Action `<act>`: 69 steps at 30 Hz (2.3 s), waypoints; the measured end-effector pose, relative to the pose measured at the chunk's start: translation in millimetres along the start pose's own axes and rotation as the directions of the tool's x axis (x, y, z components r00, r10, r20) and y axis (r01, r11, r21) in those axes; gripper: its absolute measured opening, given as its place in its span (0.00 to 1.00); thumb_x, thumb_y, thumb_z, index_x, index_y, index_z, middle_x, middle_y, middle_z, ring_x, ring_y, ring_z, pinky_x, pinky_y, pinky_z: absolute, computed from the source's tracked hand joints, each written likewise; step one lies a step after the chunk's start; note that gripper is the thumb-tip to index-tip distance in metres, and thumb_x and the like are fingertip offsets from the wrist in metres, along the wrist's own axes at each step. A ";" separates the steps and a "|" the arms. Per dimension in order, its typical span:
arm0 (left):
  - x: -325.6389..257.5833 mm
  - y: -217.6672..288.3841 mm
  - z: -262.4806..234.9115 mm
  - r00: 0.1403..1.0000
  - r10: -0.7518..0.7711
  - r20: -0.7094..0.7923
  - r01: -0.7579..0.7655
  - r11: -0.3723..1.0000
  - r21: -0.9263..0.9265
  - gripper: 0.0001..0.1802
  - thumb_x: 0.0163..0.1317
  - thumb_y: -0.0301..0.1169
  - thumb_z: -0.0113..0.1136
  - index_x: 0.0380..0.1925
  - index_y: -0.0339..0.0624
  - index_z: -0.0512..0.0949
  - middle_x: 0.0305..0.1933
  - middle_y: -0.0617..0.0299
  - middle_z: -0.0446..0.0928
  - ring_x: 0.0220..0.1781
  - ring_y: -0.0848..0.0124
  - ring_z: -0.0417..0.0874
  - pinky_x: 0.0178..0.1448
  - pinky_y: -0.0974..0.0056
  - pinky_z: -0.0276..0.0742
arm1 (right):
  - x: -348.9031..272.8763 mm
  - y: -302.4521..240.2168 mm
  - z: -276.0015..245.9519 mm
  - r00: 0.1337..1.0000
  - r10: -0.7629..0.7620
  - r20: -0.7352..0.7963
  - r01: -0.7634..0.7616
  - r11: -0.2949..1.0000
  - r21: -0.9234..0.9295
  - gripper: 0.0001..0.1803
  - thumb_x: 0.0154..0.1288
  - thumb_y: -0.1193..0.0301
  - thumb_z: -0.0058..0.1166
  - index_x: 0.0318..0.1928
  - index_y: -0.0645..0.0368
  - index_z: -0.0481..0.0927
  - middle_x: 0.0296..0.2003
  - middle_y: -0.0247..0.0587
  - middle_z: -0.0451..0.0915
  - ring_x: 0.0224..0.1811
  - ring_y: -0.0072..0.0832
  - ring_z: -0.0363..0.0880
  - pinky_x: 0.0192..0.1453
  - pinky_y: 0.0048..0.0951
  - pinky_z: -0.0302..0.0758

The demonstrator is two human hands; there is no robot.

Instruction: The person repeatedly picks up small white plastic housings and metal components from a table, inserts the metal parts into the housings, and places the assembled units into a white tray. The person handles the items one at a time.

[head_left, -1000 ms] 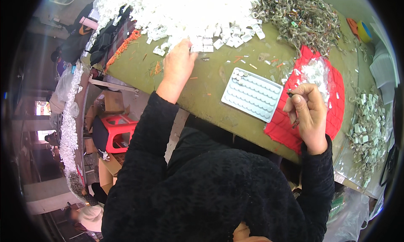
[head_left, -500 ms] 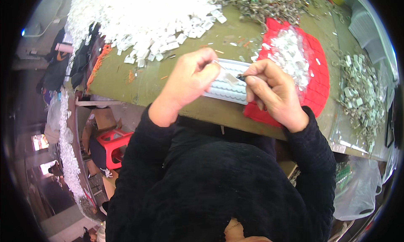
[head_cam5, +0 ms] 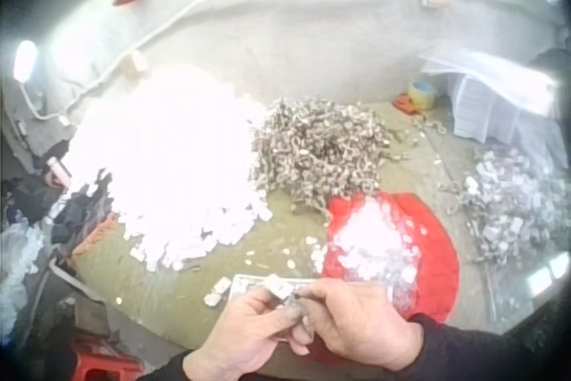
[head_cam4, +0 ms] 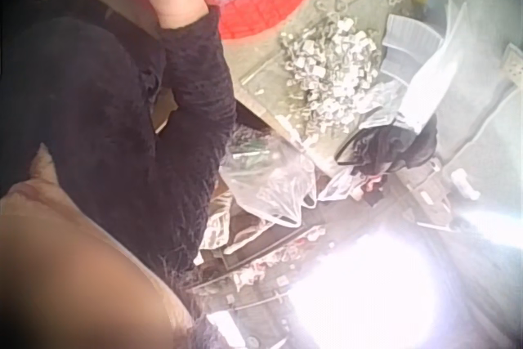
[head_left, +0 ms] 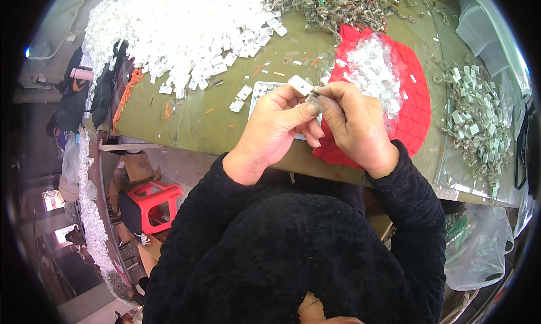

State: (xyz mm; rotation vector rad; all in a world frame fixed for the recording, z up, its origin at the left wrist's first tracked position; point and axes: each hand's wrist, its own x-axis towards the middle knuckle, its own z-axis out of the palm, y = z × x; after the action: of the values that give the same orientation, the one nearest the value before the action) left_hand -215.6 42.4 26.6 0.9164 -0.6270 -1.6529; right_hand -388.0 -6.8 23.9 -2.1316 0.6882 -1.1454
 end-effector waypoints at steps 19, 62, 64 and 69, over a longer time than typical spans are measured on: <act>-2.8 -6.9 -3.3 0.953 0.254 0.167 -0.251 0.967 -0.041 0.15 0.62 0.19 0.63 0.49 0.37 0.74 0.32 0.54 0.80 0.24 0.65 0.83 0.25 0.63 0.83 | 2.7 -14.4 -14.0 0.800 0.479 0.360 -0.575 0.442 0.689 0.08 0.72 0.70 0.54 0.44 0.63 0.77 0.26 0.28 0.78 0.20 0.10 0.67 0.22 0.15 0.61; -54.6 4.8 -5.4 0.922 0.383 -0.063 -0.369 0.915 0.165 0.10 0.62 0.20 0.50 0.44 0.40 0.71 0.28 0.63 0.72 0.16 0.80 0.66 0.19 0.71 0.63 | -11.6 -64.8 50.2 0.816 0.578 -0.018 -0.458 0.665 0.589 0.04 0.63 0.76 0.56 0.35 0.63 0.76 0.27 0.25 0.74 0.28 0.10 0.66 0.31 0.18 0.64; -58.6 7.1 -12.5 0.943 0.330 -0.050 -0.325 0.942 0.086 0.10 0.62 0.20 0.50 0.44 0.40 0.72 0.25 0.64 0.71 0.15 0.79 0.65 0.18 0.71 0.63 | -10.1 -66.5 54.3 0.787 0.616 0.037 -0.510 0.616 0.600 0.04 0.62 0.76 0.56 0.34 0.63 0.76 0.27 0.24 0.74 0.28 0.10 0.65 0.31 0.17 0.63; -67.9 12.8 -26.5 0.947 0.311 -0.085 -0.310 0.950 0.021 0.09 0.63 0.20 0.50 0.43 0.40 0.72 0.24 0.65 0.71 0.15 0.79 0.65 0.18 0.71 0.62 | -9.3 -79.7 65.9 0.841 0.540 -0.029 -0.482 0.773 0.411 0.03 0.62 0.76 0.56 0.34 0.63 0.77 0.26 0.24 0.74 0.27 0.10 0.64 0.30 0.17 0.62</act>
State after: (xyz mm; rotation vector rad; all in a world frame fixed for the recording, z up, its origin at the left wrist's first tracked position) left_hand -179.2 105.6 38.7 0.8424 -0.6806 -1.3229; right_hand -323.8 71.2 47.7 -1.4060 0.9491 -1.0262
